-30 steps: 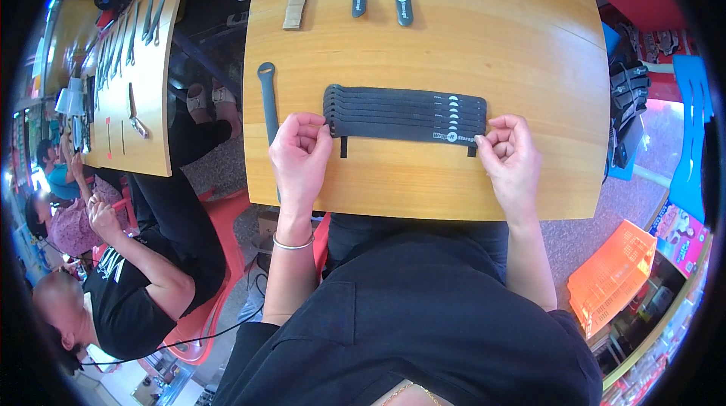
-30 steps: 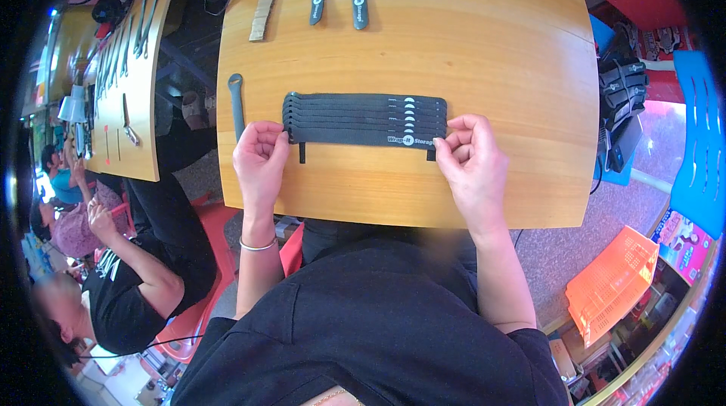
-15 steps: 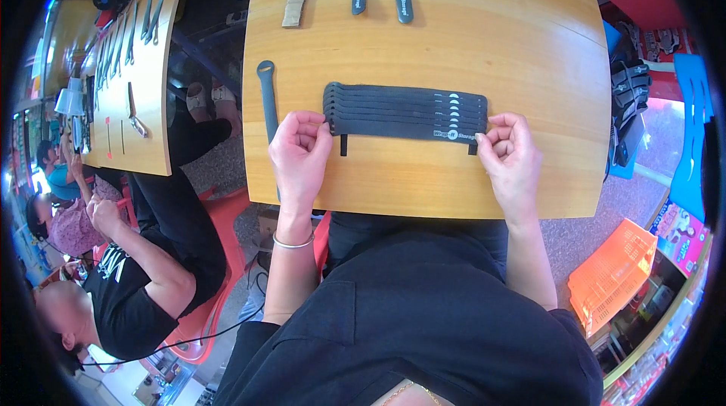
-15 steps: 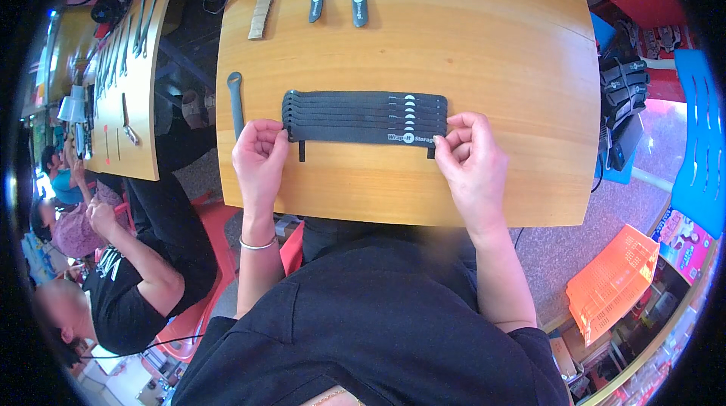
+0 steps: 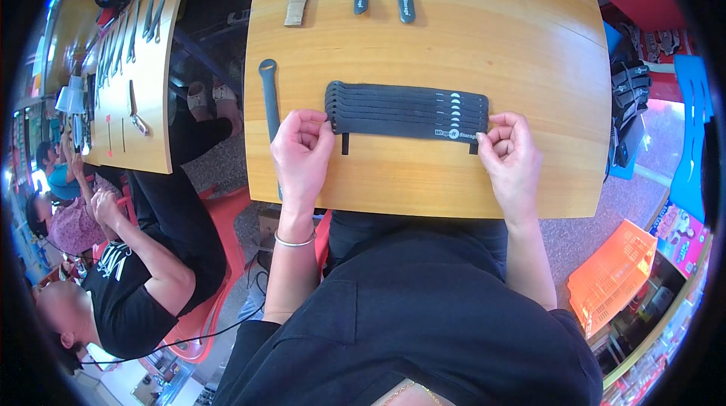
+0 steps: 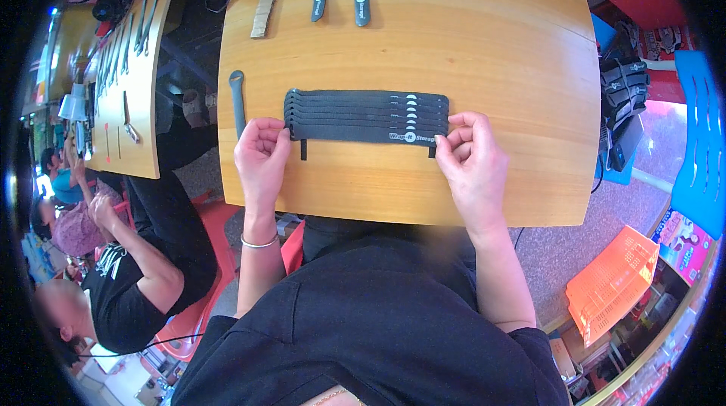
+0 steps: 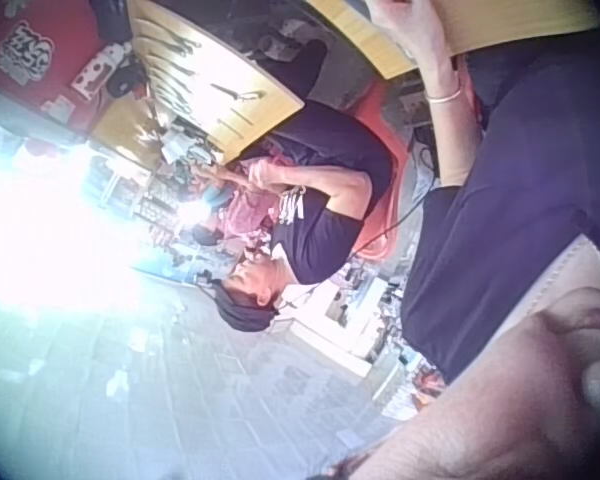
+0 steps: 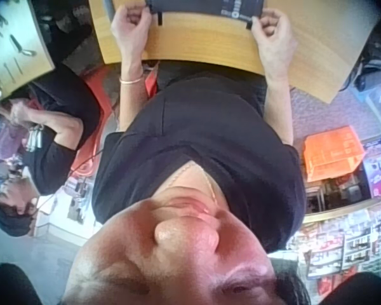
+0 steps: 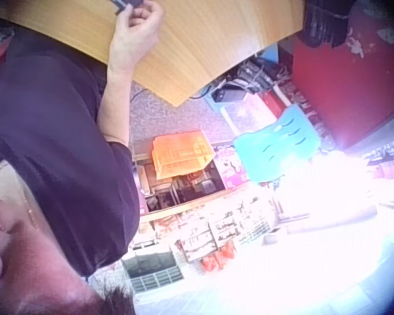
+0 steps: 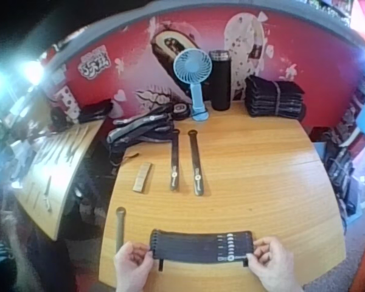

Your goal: The person stacks straps on a table by hand, placing them one by one horizontally on top of each other between alignment marks and pressing them flat.

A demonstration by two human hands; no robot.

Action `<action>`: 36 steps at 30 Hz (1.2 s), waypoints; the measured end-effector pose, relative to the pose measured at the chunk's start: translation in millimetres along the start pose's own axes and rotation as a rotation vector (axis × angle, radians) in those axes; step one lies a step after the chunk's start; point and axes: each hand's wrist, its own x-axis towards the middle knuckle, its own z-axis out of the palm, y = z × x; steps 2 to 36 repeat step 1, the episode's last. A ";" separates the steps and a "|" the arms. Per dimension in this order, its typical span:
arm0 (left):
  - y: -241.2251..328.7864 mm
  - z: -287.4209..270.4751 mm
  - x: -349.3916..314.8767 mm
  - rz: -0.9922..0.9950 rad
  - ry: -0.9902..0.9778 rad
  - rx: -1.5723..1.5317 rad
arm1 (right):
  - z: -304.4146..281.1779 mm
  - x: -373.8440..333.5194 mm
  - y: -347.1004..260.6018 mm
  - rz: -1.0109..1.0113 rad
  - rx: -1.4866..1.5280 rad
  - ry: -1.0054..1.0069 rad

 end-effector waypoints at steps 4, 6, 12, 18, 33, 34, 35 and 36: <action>-0.9 -0.1 0.1 0.002 0.000 0.003 | -0.1 -0.1 0.3 -0.001 -0.004 0.003; -0.9 -0.1 0.1 0.002 0.000 0.003 | -0.1 -0.1 0.3 -0.001 -0.004 0.003; -0.9 -0.1 0.1 0.002 0.000 0.003 | -0.1 -0.1 0.3 -0.001 -0.004 0.003; -0.9 -0.1 0.1 0.002 0.000 0.003 | -0.1 -0.1 0.3 -0.001 -0.004 0.003; -0.9 -0.1 0.1 0.002 0.000 0.003 | -0.1 -0.1 0.3 -0.001 -0.004 0.003; -0.9 -0.1 0.1 0.002 0.000 0.003 | -0.1 -0.1 0.3 -0.001 -0.004 0.003; -0.9 -0.1 0.1 0.002 0.000 0.003 | -0.1 -0.1 0.3 -0.001 -0.004 0.003; -0.9 -0.1 0.1 0.002 0.000 0.003 | -0.1 -0.1 0.3 -0.001 -0.004 0.003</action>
